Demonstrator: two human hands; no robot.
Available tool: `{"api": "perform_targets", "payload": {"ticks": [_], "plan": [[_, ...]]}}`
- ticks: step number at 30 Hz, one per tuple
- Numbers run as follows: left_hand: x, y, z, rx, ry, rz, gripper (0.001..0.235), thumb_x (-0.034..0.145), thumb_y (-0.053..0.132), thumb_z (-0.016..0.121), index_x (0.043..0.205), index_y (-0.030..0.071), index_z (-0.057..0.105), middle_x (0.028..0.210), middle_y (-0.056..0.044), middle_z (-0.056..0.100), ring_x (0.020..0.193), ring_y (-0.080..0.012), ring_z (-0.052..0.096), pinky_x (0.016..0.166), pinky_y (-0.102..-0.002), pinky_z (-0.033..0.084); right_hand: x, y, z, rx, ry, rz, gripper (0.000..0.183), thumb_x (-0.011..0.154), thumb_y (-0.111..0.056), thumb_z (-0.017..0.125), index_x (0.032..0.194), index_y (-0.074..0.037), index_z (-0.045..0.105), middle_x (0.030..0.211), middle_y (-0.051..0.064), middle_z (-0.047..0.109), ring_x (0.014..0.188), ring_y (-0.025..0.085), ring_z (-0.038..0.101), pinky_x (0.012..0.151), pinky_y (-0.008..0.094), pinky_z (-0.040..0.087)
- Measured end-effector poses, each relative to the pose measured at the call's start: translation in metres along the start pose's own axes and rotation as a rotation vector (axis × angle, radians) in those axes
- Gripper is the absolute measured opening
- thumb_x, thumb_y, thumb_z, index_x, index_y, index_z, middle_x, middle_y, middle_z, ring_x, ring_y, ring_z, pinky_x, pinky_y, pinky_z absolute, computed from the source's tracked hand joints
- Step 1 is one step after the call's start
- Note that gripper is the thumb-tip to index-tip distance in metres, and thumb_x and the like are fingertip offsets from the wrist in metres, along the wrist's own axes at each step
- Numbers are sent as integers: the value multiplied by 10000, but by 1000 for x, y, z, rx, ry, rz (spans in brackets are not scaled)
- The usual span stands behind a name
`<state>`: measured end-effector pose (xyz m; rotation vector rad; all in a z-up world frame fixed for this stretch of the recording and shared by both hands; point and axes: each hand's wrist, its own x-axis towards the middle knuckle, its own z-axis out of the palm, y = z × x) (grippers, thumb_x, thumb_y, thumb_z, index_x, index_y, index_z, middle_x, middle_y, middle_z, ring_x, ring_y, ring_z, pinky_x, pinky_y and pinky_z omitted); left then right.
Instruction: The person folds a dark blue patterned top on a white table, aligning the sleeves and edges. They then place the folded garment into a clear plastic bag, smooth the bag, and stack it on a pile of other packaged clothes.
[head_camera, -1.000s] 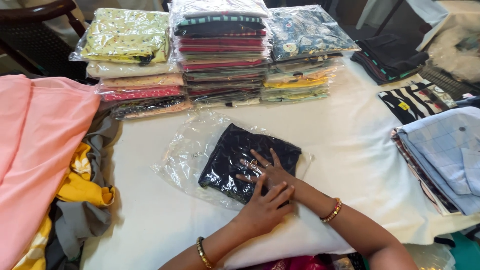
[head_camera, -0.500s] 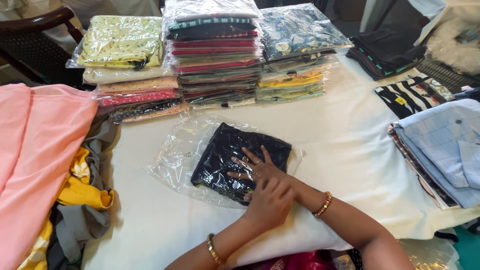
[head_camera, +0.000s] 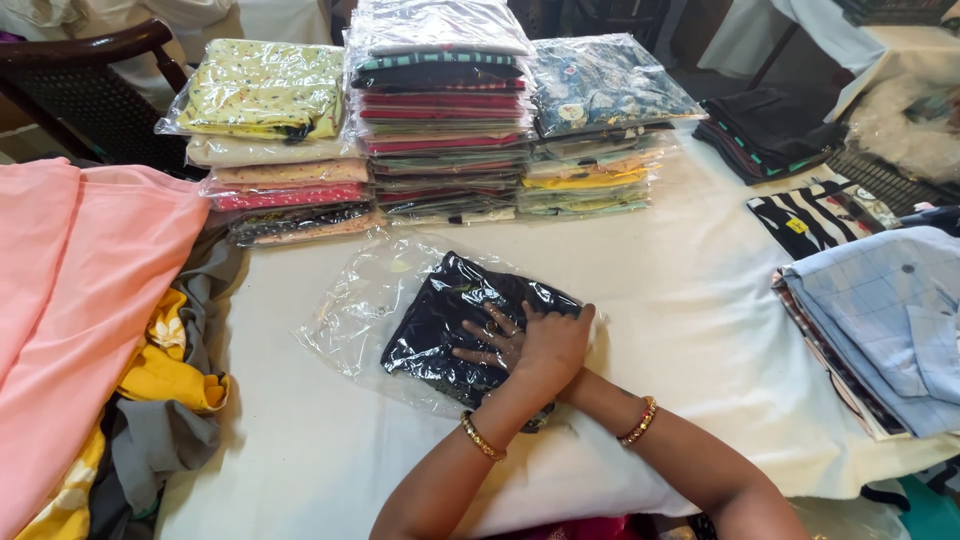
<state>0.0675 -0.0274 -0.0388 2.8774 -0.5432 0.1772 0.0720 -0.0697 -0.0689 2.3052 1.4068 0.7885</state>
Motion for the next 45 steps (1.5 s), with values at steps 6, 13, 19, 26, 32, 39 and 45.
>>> {"api": "perform_targets", "payload": {"ticks": [6, 13, 19, 26, 32, 39, 45], "plan": [[-7, -4, -12, -187, 150, 86, 561, 795, 52, 617, 1348, 127, 564, 867, -115, 752, 869, -311, 720, 775, -484, 531, 17, 0, -9, 210, 116, -61, 817, 929, -838, 419, 1635, -441, 312, 1744, -18, 190, 1599, 320, 57, 1200, 678, -73], [-15, 3, -36, -224, 179, 77, 532, 807, 19, 607, 1325, 139, 625, 888, -118, 746, 882, -306, 709, 768, -461, 536, 59, -32, 39, 464, 206, -2, 825, 877, -873, 436, 1584, -454, 370, 1727, -35, 230, 1613, 301, 37, 1206, 680, -97], [-19, 4, -40, -157, 216, 82, 471, 805, 34, 621, 1263, 141, 642, 855, -81, 748, 888, -275, 717, 764, -454, 523, 102, -37, 28, 759, -169, 18, 831, 895, -819, 437, 1607, -403, 331, 1714, 44, 184, 1577, 347, -37, 1148, 719, -120], [-60, -28, -72, -321, 332, 108, 442, 882, 207, 699, 1312, 128, 637, 962, -117, 735, 921, -328, 678, 761, -463, 529, 90, -38, 31, 822, 57, 34, 827, 927, -794, 410, 1660, -414, 352, 1772, -87, 321, 1690, 311, 127, 1316, 624, 47], [-111, -145, -98, -280, 572, -268, 304, 878, 271, 730, 1177, 212, 730, 1079, -50, 718, 1089, -316, 597, 966, -453, 471, 116, 18, 4, 391, -284, -110, 780, 838, -732, 597, 1524, -393, 448, 1706, -70, 304, 1623, 341, 28, 1172, 709, -122], [-145, -275, -44, -247, 559, -967, 576, 820, 387, 807, 1352, 288, 612, 1395, -107, 461, 1324, -371, 356, 1027, -529, 357, 119, -39, 63, 560, 65, -73, 860, 885, -835, 456, 1610, -382, 358, 1739, 7, 200, 1595, 402, -70, 1081, 800, -119], [-148, -308, -10, -774, 792, -973, 703, 910, 333, 752, 1524, 165, 455, 1339, -159, 430, 1167, -332, 458, 1003, -422, 427, 138, -64, 73, 506, -74, 124, 842, 819, -795, 369, 1574, -423, 327, 1689, -5, 162, 1520, 453, -124, 932, 916, -102]]}}
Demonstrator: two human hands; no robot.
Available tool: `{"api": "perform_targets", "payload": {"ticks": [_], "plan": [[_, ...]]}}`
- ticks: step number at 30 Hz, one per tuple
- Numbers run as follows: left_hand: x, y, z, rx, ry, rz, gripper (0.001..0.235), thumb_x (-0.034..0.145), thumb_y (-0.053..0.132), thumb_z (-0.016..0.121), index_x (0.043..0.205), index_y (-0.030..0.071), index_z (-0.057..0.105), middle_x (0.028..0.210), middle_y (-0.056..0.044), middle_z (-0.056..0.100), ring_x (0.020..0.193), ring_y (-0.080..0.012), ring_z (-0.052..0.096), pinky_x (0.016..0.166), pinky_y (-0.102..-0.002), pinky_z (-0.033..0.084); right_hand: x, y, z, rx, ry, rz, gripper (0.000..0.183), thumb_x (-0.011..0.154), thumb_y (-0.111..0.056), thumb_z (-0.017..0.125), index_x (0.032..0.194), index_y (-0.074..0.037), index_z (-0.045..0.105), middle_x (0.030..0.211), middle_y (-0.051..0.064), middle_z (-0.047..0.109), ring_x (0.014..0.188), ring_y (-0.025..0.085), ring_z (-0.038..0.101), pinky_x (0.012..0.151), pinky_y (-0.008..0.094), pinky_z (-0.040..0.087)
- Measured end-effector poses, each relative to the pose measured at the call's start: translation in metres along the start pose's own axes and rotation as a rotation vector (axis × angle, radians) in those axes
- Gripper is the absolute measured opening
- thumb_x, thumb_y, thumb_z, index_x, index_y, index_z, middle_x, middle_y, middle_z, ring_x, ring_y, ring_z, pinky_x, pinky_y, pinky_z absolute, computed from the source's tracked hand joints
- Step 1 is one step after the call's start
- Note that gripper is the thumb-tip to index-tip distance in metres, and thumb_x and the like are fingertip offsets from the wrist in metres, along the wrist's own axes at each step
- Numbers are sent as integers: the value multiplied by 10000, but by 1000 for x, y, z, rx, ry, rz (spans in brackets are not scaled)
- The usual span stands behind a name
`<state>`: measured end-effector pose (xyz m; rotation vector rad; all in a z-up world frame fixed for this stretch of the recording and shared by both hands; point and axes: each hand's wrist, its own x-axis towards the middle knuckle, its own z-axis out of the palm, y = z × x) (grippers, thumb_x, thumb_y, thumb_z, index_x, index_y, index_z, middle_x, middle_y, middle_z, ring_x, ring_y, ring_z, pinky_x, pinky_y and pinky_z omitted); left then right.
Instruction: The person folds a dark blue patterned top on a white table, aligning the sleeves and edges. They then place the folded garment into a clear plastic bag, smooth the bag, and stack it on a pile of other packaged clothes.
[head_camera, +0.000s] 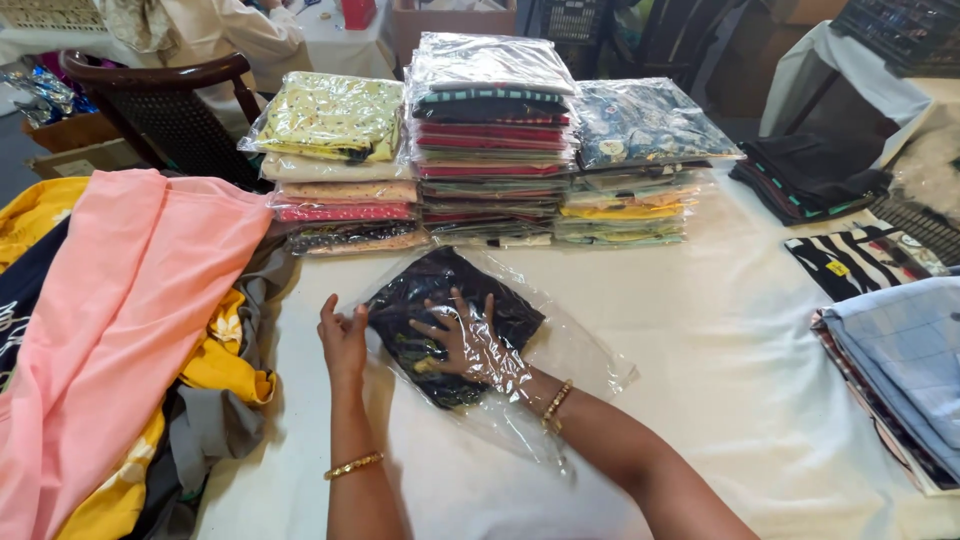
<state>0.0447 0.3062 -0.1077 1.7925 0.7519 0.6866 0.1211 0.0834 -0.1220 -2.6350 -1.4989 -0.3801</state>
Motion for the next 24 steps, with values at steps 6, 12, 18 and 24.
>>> {"api": "perform_targets", "payload": {"ticks": [6, 12, 18, 24], "plan": [[-1, -8, 3, 25, -8, 64, 713, 891, 270, 773, 1519, 129, 465, 1181, -97, 541, 941, -199, 568, 902, -357, 490, 4, -7, 20, 36, 111, 114, 848, 880, -867, 251, 1528, -368, 476, 1705, 31, 218, 1555, 444, -104, 982, 930, -77], [28, -32, 7, -380, -49, -34, 531, 955, 219, 719, 1433, 87, 527, 1032, -61, 576, 792, -125, 556, 718, -305, 487, 4, -10, 24, -6, 86, 136, 875, 861, -879, 236, 1514, -352, 484, 1698, 50, 180, 1541, 453, -121, 978, 927, -88], [42, -9, -8, -295, 43, -97, 370, 900, 40, 653, 1268, 31, 625, 767, -53, 634, 567, -127, 604, 542, -271, 494, -7, -16, 12, -291, 340, 51, 823, 961, -832, 244, 1639, -382, 366, 1731, 106, 169, 1571, 485, -103, 1042, 905, -86], [51, -21, -1, -506, 84, -69, 392, 816, -137, 542, 1161, 9, 657, 743, -61, 648, 556, -121, 556, 513, -274, 446, -5, -12, 11, -194, 159, 62, 853, 889, -851, 285, 1592, -371, 340, 1698, 68, 168, 1534, 488, -106, 971, 907, -64]]}}
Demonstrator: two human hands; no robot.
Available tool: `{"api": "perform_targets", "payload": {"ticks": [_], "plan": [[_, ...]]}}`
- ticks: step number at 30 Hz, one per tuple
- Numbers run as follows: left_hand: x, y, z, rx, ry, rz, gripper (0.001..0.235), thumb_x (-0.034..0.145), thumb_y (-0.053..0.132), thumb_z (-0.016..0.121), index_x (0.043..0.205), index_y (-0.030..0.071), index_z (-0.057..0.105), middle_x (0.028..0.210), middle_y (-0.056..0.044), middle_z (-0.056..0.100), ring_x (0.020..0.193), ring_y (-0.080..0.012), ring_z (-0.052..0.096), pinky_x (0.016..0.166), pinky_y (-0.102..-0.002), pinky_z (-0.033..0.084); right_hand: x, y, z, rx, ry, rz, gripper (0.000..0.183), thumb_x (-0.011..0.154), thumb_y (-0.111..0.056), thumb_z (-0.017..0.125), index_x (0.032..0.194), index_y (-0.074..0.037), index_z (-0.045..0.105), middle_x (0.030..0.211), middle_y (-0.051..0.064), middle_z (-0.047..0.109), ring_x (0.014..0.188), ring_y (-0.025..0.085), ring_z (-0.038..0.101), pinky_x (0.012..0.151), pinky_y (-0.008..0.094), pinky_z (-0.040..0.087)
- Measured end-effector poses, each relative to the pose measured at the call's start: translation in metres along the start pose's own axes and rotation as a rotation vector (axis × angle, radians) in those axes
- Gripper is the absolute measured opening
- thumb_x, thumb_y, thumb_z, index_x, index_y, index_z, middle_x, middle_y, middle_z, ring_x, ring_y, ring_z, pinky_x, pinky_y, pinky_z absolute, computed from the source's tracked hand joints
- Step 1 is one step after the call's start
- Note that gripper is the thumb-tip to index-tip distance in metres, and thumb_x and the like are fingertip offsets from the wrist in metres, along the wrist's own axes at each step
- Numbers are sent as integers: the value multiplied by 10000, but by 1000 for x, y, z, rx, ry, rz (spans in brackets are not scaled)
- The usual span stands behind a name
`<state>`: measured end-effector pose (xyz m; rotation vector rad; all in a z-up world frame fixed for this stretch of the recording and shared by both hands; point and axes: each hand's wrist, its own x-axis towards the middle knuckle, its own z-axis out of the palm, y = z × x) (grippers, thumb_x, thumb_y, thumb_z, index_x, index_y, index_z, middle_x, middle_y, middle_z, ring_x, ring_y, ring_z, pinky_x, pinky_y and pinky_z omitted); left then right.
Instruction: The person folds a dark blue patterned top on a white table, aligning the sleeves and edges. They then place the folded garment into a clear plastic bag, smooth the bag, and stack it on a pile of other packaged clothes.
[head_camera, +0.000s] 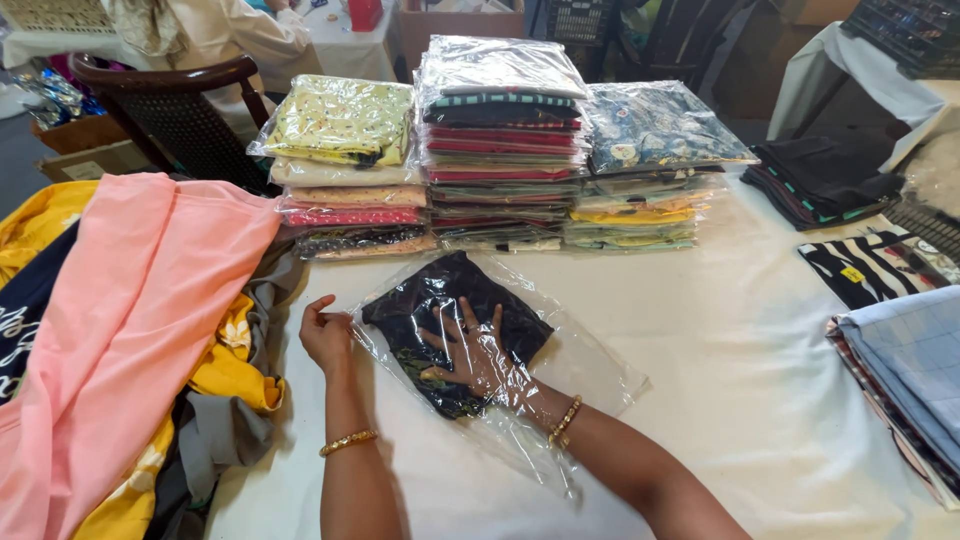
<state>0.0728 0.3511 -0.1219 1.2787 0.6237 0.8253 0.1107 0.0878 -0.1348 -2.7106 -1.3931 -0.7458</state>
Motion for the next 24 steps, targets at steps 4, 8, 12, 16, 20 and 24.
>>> {"api": "perform_targets", "payload": {"ticks": [4, 8, 12, 16, 20, 24], "plan": [[-1, -7, 1, -100, 38, 20, 363, 843, -133, 540, 1159, 4, 656, 744, -45, 624, 588, -95, 533, 543, -254, 434, 7, 10, 6, 108, -38, -109, 857, 874, -866, 297, 1588, -394, 351, 1717, 42, 166, 1545, 455, -34, 978, 902, -57], [-10, 11, 1, -24, 31, -4, 251, 916, -59, 607, 1146, 11, 677, 738, -11, 591, 593, -86, 532, 550, -250, 439, 18, 10, 1, 135, -38, -125, 847, 874, -872, 295, 1583, -414, 362, 1699, 30, 217, 1539, 432, 51, 999, 895, -40], [-30, 55, 5, 149, 4, -45, 194, 944, 25, 675, 1137, 34, 659, 692, -18, 589, 544, -107, 521, 509, -276, 416, 16, 9, -1, 130, -87, -110, 839, 865, -851, 320, 1571, -400, 362, 1679, 37, 257, 1516, 437, 100, 972, 909, -31], [-23, 33, 3, 224, -7, -5, 253, 899, 5, 683, 1147, 50, 667, 672, -10, 587, 533, -107, 527, 497, -284, 423, 8, 15, -24, 173, -75, -120, 801, 937, -784, 370, 1596, -331, 326, 1703, 35, 276, 1559, 408, 153, 1095, 832, 23], [-16, 30, -1, 239, -35, 38, 268, 896, -11, 663, 1153, 59, 698, 671, -9, 584, 550, -109, 536, 526, -286, 436, -19, 41, -65, 354, -210, -139, 748, 952, -690, 427, 1599, -322, 350, 1693, 49, 272, 1562, 346, 137, 1201, 677, 52], [-18, 29, 0, 317, -12, 49, 250, 899, -5, 672, 1131, 76, 716, 670, -10, 600, 569, -111, 556, 564, -289, 454, -89, 68, -126, 367, -306, -122, 789, 946, -566, 564, 1606, -217, 307, 1692, 100, 211, 1573, 330, 108, 1230, 599, 66]]}}
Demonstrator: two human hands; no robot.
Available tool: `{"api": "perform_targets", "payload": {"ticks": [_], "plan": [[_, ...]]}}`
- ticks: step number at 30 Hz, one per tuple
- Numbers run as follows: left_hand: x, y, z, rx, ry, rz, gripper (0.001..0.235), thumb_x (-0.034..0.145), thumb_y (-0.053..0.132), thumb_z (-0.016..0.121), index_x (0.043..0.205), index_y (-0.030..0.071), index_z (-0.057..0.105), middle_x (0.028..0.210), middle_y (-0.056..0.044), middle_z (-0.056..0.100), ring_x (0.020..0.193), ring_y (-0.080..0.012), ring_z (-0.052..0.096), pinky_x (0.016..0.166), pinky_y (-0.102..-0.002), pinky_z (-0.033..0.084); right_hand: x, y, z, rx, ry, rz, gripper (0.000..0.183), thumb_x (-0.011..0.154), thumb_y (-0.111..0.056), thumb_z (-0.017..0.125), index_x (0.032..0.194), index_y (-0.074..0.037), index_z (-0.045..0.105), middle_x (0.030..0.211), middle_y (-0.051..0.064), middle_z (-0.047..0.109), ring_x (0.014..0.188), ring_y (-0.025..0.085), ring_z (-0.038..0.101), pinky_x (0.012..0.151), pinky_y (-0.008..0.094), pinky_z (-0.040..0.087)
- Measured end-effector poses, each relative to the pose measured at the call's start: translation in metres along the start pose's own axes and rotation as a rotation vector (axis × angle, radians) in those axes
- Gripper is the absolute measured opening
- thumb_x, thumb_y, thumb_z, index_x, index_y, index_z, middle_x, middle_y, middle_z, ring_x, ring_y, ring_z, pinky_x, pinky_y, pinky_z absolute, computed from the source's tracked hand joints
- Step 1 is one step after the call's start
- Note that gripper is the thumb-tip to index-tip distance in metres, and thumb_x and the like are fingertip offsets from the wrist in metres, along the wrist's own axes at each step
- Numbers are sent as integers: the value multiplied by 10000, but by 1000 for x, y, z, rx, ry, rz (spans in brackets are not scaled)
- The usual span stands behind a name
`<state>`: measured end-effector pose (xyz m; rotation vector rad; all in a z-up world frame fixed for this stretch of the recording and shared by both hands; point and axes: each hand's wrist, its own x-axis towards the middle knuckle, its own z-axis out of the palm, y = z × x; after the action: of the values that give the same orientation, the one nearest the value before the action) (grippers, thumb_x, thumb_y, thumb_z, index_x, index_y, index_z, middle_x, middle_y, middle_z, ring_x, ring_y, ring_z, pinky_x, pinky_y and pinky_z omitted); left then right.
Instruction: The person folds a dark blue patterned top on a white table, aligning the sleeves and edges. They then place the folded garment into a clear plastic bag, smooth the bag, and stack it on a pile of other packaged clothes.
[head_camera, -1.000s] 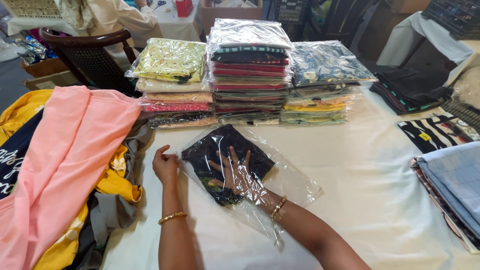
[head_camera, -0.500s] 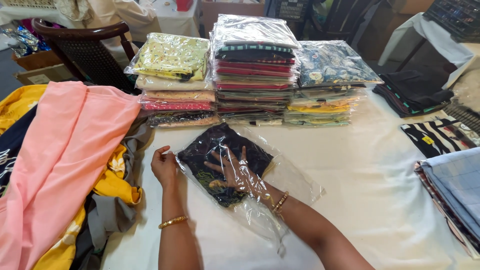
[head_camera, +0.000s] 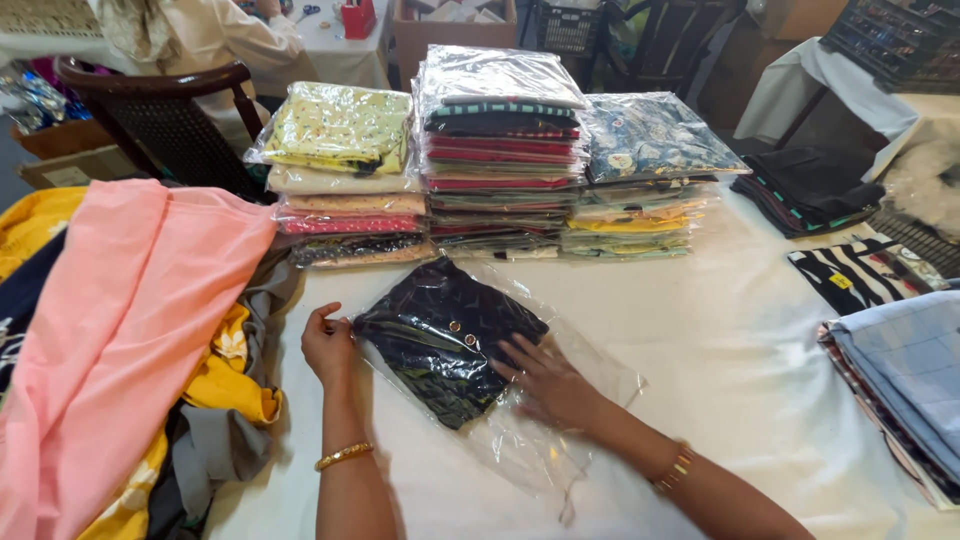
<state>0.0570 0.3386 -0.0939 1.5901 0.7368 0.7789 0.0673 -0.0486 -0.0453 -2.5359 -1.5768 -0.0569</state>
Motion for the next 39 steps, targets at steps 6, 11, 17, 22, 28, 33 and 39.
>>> {"api": "perform_targets", "payload": {"ticks": [6, 11, 17, 22, 28, 33, 39], "plan": [[-6, 4, 5, 100, 46, 3, 211, 913, 27, 693, 1095, 121, 746, 702, -21, 615, 597, -126, 563, 601, -297, 467, -112, 19, -68, 334, -451, 175, 794, 878, -324, 783, 1549, -155, 394, 1687, 119, 223, 1551, 317, 102, 1207, 529, 151], [-12, 13, 4, 125, 35, -6, 159, 933, 87, 707, 1085, 122, 736, 741, -12, 630, 604, -144, 597, 598, -311, 479, -110, 71, -58, 432, 368, 562, 392, 884, -152, 761, 1267, -93, 702, 1124, 138, 764, 1007, 279, 719, 856, 370, 583], [-4, -9, 4, 50, 1, 81, 185, 934, 93, 729, 1116, 120, 725, 760, -32, 638, 640, -135, 590, 614, -297, 481, -91, 62, -29, 450, 364, 630, 591, 803, -112, 783, 1362, -151, 595, 827, 111, 634, 734, 241, 630, 693, 350, 529], [0, -24, 33, 110, -183, 138, 221, 890, 68, 717, 1099, 129, 752, 751, -33, 658, 645, -139, 590, 622, -313, 494, -149, 23, -62, 551, -2, 671, 550, 790, -73, 709, 1311, -239, 653, 643, 61, 568, 606, 188, 593, 625, 351, 531], [-54, 37, 73, 335, -341, 335, 274, 897, 70, 699, 1155, 144, 755, 883, -87, 672, 831, -237, 618, 782, -366, 502, -163, -5, -124, 352, -196, 544, 571, 825, -221, 722, 1385, -252, 618, 1131, 44, 730, 1038, 208, 671, 900, 362, 533], [-113, 112, 73, 370, -164, 875, 379, 980, 138, 614, 1359, 152, 605, 1451, -112, 555, 1456, -354, 426, 1216, -505, 315, -71, -24, -133, 145, 407, 155, 631, 867, -434, 709, 1405, -136, 567, 1497, 107, 560, 1455, 317, 454, 1155, 458, 392], [-145, 84, 83, 772, -362, 1092, 600, 963, 338, 554, 1546, 254, 442, 1666, -89, 270, 1552, -384, 138, 1187, -693, 77, 13, 44, -10, 36, 131, 6, 833, 925, -649, 538, 1584, -168, 372, 1687, 87, 260, 1569, 299, 148, 1203, 657, 92]]}}
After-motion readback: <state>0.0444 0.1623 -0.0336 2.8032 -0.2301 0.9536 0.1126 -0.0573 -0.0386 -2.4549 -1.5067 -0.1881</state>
